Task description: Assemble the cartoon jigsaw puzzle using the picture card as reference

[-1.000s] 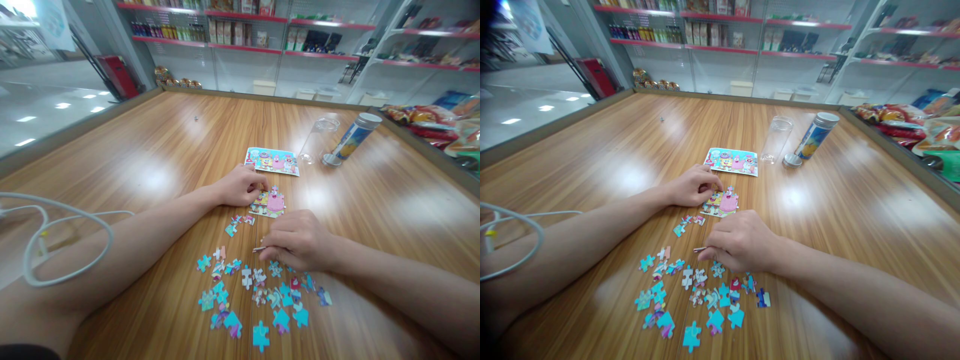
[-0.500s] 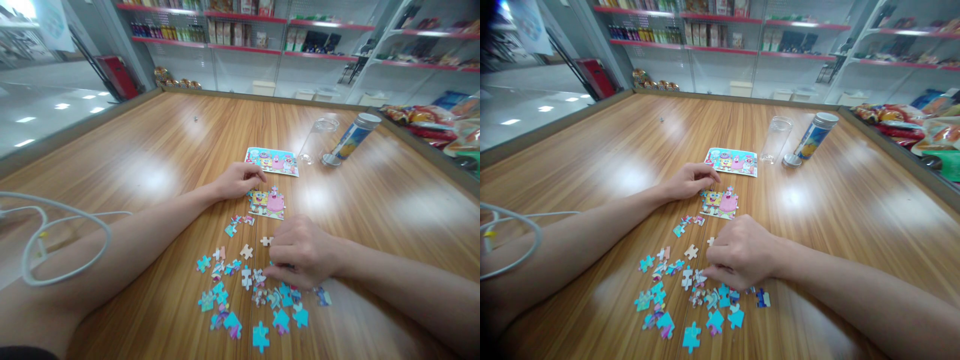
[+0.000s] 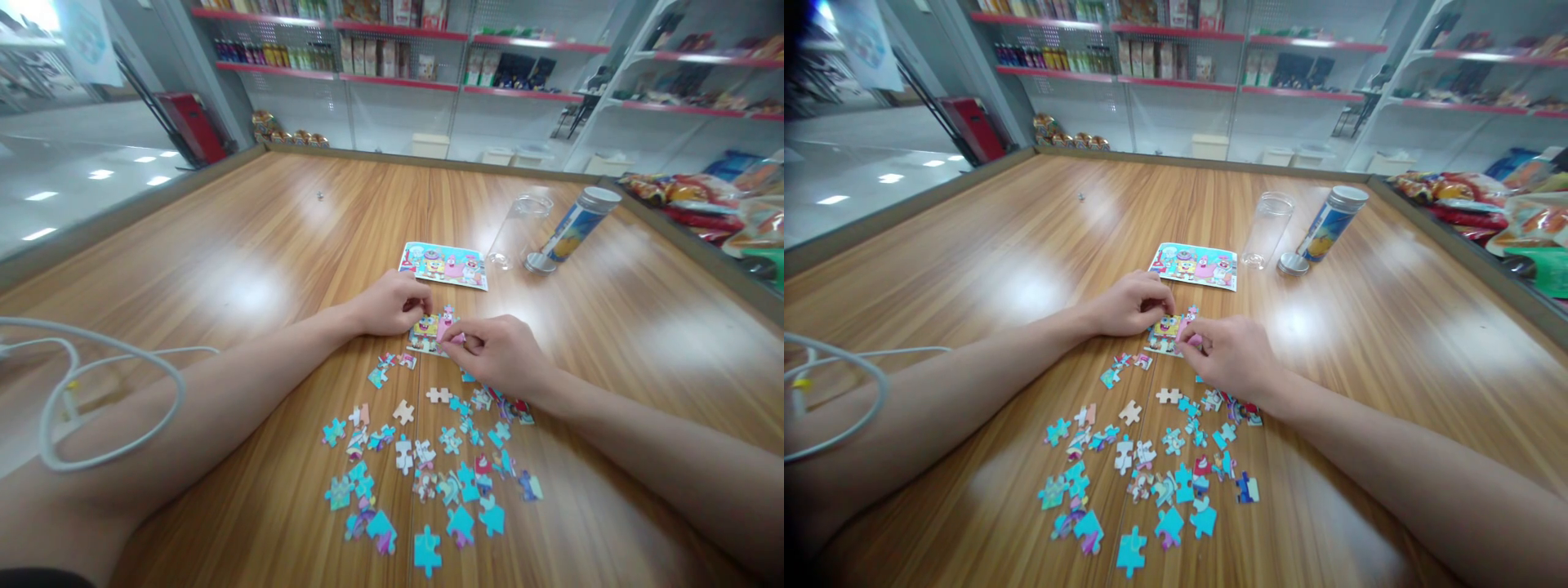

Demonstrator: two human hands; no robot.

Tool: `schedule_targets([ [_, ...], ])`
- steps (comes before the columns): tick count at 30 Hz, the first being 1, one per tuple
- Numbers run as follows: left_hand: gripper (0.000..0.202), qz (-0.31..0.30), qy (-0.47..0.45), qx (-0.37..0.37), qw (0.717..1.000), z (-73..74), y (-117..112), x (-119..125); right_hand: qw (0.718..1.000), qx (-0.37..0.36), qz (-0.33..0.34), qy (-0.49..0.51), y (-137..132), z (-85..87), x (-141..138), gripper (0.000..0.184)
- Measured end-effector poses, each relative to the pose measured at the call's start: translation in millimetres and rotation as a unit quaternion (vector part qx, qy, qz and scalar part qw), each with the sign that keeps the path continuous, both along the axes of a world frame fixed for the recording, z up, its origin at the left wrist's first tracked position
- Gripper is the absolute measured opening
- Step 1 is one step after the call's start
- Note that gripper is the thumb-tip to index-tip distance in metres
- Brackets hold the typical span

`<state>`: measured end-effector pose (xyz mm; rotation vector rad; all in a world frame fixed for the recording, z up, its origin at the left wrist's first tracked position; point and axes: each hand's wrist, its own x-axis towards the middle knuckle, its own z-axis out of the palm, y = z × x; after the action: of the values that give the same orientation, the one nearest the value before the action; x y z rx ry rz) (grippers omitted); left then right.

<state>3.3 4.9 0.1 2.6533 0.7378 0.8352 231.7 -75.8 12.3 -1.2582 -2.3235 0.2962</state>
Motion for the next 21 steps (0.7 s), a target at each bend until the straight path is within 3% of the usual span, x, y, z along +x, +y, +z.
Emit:
schedule_targets([
  [15, 0.017, 0.003, 0.017, -0.012, 1.0, 1.5, -1.1, -0.9, 0.999, -0.035, 0.017, 0.036, 5.6, -1.0, 4.4, 0.016],
  [21, 0.017, 0.025, -0.025, 0.004, 0.999, 1.2, -0.9, 0.2, 0.996, -0.064, 0.03, 0.06, 8.2, -2.4, 4.6, 0.013],
])
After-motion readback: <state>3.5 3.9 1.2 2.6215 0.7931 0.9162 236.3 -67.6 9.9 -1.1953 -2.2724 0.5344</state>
